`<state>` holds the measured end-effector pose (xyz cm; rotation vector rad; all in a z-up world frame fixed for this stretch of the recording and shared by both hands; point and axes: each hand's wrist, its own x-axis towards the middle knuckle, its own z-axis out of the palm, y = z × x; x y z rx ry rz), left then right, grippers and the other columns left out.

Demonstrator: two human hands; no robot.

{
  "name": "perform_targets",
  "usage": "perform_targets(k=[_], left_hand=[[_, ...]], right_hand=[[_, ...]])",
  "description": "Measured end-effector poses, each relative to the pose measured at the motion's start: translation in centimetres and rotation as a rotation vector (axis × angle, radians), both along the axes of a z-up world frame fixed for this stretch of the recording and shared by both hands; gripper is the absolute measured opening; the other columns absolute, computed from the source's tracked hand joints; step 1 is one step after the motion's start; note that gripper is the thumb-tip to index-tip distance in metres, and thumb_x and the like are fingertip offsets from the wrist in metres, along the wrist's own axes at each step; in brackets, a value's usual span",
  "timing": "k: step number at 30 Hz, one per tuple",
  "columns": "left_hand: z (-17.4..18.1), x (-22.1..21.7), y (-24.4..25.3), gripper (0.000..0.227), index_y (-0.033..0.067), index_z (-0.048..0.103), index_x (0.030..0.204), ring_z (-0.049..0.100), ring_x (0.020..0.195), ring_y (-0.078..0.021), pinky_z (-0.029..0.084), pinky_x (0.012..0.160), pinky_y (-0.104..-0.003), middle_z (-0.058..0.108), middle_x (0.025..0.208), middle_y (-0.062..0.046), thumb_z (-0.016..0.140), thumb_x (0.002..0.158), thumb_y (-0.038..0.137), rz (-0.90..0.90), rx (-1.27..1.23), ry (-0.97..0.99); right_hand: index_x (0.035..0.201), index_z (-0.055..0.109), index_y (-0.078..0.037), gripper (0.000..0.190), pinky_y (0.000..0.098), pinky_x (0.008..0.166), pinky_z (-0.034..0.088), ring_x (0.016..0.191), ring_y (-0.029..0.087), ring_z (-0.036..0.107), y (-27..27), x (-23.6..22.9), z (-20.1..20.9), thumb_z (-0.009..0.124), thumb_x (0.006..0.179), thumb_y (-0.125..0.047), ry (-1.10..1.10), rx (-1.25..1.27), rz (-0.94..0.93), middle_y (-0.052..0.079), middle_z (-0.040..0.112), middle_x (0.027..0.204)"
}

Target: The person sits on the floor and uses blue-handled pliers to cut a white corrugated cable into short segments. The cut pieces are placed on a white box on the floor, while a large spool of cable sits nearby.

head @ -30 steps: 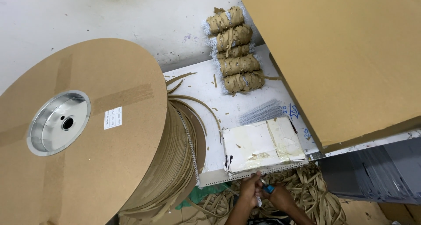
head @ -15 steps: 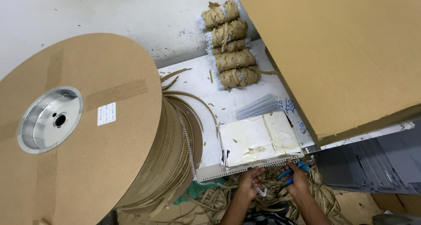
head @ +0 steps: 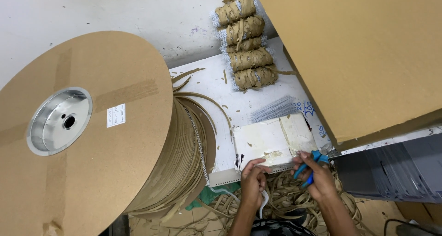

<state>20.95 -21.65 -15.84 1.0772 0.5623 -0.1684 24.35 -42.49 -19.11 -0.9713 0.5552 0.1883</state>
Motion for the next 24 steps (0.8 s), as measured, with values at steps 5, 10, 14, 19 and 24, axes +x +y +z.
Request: perform_targets(k=[5, 10, 14, 19, 24], left_hand=[[2.3, 0.3, 1.0, 0.043, 0.0093, 0.068, 0.146, 0.038, 0.043, -0.0039, 0.028, 0.036, -0.019, 0.084, 0.096, -0.004, 0.059, 0.105, 0.017, -0.029, 0.09, -0.024], [-2.7, -1.6, -0.9, 0.067, 0.0137, 0.077, 0.113, 0.042, 0.049, -0.004, 0.035, 0.043, -0.021, 0.069, 0.08, 0.004, 0.038, 0.107, 0.068, -0.526, 0.293, -0.043], [-2.7, -1.6, -1.2, 0.067, 0.0227, 0.056, 0.109, 0.044, 0.052, -0.0085, 0.034, 0.052, -0.027, 0.048, 0.067, 0.001, 0.017, 0.108, 0.077, -0.838, 0.342, 0.187], [-8.3, -1.4, 0.8, 0.047, 0.0156, 0.073, 0.126, 0.032, 0.044, -0.0032, 0.03, 0.041, -0.02, 0.081, 0.111, -0.004, 0.06, 0.11, 0.058, -0.94, 0.239, 0.246], [-11.2, -2.0, 3.5, 0.016, 0.0079, 0.075, 0.112, 0.052, 0.042, -0.0011, 0.03, 0.037, -0.016, 0.078, 0.076, -0.003, 0.076, 0.109, 0.024, -0.853, 0.089, 0.268]], right_hand=[[0.132, 0.069, 0.009, 0.036, 0.0473, 0.077, 0.06, 0.083, 0.031, 0.065, 1.3, -0.8, 2.8, 0.069, 0.101, -0.008, 0.019, -0.055, 0.133, 0.025, 0.072, 0.11], [0.117, 0.083, 0.0, 0.025, 0.0467, 0.071, 0.065, 0.075, 0.031, 0.07, 1.7, -4.9, -4.1, 0.08, 0.093, -0.006, 0.032, -0.256, 0.645, 0.017, 0.074, 0.085], [0.084, 0.078, -0.004, 0.019, 0.0515, 0.082, 0.057, 0.076, 0.034, 0.075, 2.3, -6.2, -5.0, 0.084, 0.094, -0.019, 0.16, -0.382, 0.617, 0.016, 0.081, 0.078], [0.104, 0.075, -0.002, 0.008, 0.0504, 0.085, 0.062, 0.087, 0.034, 0.074, 0.2, -4.0, -7.2, 0.079, 0.1, -0.006, 0.218, -0.225, 0.065, 0.018, 0.077, 0.094], [0.089, 0.07, -0.005, 0.017, 0.0362, 0.051, 0.055, 0.062, 0.024, 0.067, -2.2, -1.0, -10.3, 0.084, 0.097, -0.011, 0.167, -0.229, -0.254, 0.013, 0.069, 0.073]])
